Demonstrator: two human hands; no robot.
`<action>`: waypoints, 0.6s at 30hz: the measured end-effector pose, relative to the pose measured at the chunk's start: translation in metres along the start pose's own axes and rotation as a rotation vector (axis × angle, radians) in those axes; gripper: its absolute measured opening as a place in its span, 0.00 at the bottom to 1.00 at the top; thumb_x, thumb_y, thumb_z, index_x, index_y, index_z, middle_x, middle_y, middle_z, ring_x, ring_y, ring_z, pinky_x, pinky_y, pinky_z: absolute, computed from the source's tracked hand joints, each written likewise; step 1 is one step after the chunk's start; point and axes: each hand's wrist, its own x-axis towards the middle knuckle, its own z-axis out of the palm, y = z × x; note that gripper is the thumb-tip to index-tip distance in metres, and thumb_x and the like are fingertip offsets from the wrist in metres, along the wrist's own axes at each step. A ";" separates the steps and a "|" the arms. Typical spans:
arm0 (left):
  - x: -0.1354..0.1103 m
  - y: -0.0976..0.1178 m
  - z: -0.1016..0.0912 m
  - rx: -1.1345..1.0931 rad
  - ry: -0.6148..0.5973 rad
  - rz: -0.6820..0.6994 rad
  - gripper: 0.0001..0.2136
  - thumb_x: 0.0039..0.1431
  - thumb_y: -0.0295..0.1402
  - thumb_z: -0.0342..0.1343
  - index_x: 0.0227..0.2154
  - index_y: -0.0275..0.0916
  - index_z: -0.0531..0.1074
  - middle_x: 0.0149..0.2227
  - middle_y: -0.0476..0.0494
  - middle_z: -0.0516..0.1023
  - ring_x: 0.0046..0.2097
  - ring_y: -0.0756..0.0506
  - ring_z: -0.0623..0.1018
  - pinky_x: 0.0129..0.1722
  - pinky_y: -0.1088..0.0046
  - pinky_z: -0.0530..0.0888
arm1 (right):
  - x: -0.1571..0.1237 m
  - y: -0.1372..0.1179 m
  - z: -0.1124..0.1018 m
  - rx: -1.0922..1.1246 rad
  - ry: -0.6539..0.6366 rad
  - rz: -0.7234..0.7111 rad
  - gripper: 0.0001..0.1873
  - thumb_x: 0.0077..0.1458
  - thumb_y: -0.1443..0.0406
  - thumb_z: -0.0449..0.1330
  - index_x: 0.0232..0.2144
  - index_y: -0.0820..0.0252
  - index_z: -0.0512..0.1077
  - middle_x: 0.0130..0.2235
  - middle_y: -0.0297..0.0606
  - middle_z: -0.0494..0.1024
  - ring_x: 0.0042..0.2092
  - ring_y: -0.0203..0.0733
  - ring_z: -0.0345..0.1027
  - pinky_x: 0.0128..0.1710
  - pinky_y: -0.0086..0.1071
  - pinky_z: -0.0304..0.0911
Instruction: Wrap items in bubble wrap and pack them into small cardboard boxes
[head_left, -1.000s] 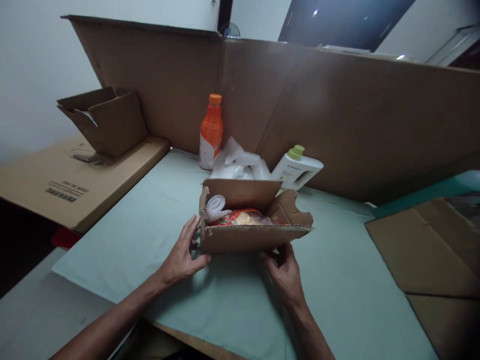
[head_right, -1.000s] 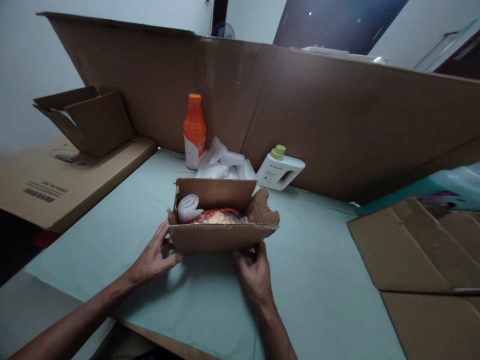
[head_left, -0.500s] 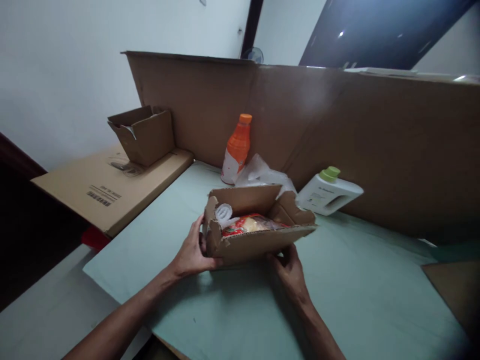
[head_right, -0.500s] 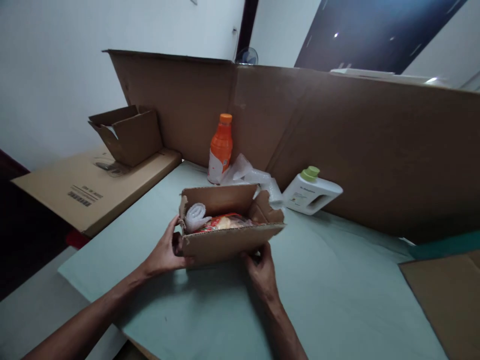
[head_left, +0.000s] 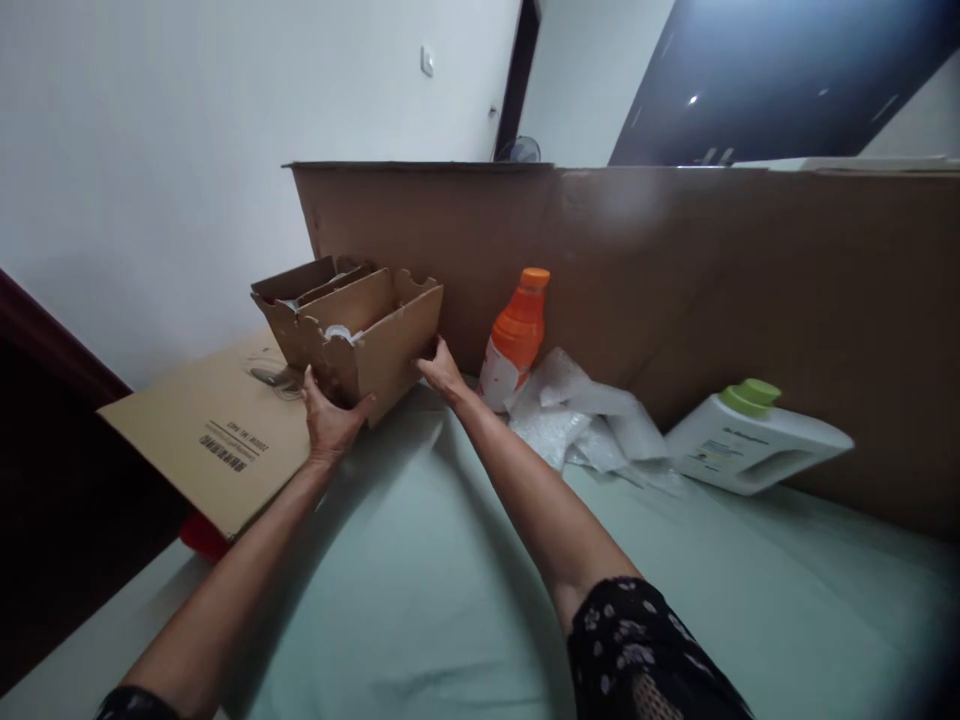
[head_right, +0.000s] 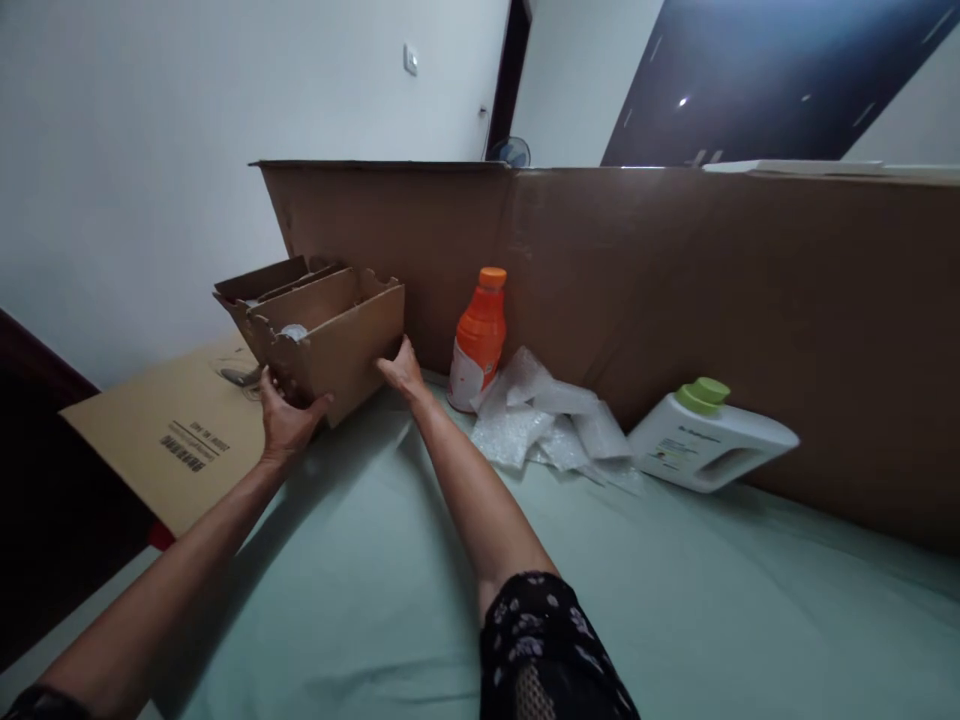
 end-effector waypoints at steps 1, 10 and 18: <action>0.008 -0.003 0.007 0.058 0.061 -0.029 0.54 0.44 0.40 0.71 0.68 0.30 0.44 0.66 0.21 0.54 0.68 0.30 0.60 0.64 0.53 0.63 | 0.006 0.004 0.010 -0.005 -0.015 -0.001 0.44 0.47 0.64 0.67 0.64 0.66 0.58 0.64 0.50 0.67 0.65 0.52 0.59 0.66 0.49 0.52; 0.038 -0.044 0.039 0.197 0.032 -0.073 0.49 0.49 0.40 0.67 0.68 0.30 0.46 0.67 0.21 0.53 0.70 0.29 0.57 0.68 0.52 0.59 | 0.003 0.048 0.073 -0.070 -0.107 0.034 0.39 0.57 0.50 0.61 0.65 0.61 0.61 0.66 0.48 0.66 0.66 0.49 0.60 0.66 0.42 0.54; 0.031 -0.059 0.045 0.196 -0.044 -0.017 0.38 0.50 0.32 0.62 0.65 0.32 0.55 0.59 0.28 0.66 0.61 0.34 0.71 0.61 0.56 0.70 | 0.014 0.042 0.084 -0.127 -0.119 0.015 0.33 0.63 0.50 0.55 0.63 0.64 0.64 0.64 0.51 0.67 0.66 0.49 0.60 0.65 0.42 0.54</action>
